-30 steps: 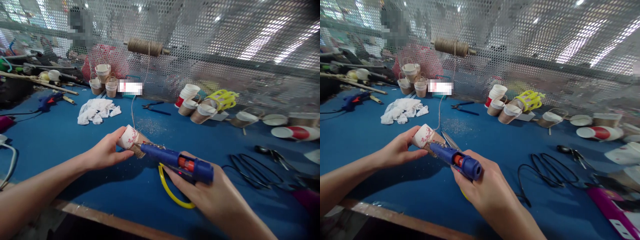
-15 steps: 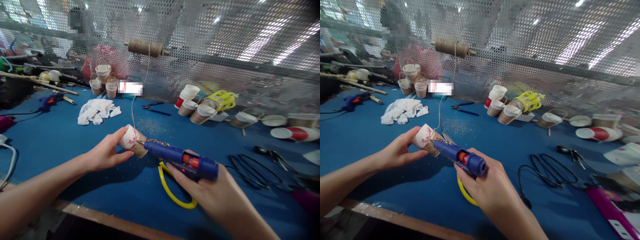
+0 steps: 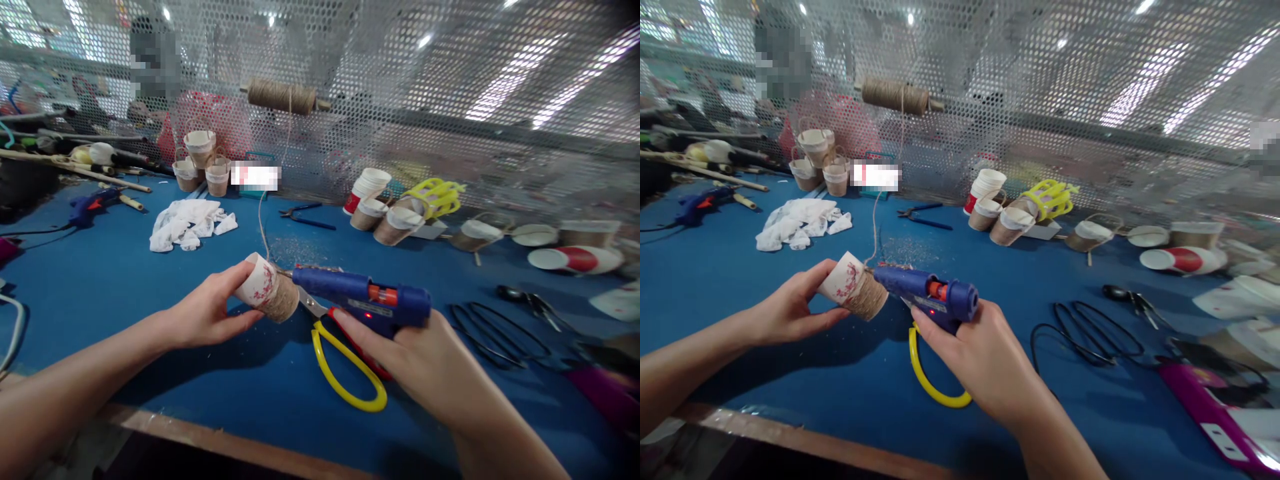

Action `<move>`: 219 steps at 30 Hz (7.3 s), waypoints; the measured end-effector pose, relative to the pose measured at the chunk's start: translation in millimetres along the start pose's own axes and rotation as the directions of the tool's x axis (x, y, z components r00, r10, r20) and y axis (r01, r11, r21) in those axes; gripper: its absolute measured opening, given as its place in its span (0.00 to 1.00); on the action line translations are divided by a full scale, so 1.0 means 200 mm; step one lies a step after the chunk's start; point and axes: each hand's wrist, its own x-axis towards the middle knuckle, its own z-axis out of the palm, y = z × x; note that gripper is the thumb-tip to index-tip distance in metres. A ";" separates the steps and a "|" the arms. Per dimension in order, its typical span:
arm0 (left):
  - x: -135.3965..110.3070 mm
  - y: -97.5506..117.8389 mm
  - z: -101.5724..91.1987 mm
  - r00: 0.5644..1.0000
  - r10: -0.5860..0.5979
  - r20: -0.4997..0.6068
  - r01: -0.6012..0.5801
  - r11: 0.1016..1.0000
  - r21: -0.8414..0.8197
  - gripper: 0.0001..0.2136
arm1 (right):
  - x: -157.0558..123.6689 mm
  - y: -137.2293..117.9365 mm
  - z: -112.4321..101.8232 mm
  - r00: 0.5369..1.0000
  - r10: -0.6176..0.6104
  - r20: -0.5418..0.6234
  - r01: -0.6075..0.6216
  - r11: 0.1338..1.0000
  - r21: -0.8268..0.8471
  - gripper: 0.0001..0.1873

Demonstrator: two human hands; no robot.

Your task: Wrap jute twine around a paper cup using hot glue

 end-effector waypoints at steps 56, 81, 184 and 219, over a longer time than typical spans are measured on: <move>0.01 0.05 0.01 0.957 -0.242 0.159 0.287 0.869 -0.403 0.12 | 0.17 -0.07 0.21 0.971 0.143 -0.193 0.026 0.738 0.674 0.03; -0.03 0.06 0.02 0.986 -0.095 0.136 0.134 0.940 -0.313 0.11 | 0.20 0.00 0.29 0.983 0.171 -0.067 -0.113 0.850 0.514 0.13; 0.07 -0.04 -0.07 0.884 -0.441 -0.156 0.137 0.563 -0.815 0.07 | 0.17 0.00 0.30 0.955 0.243 0.169 -0.295 0.722 0.626 0.16; 0.04 0.14 0.30 0.872 0.144 0.468 -0.393 0.776 0.493 0.24 | 0.26 0.02 0.15 0.933 0.356 0.051 -0.170 0.310 0.935 0.12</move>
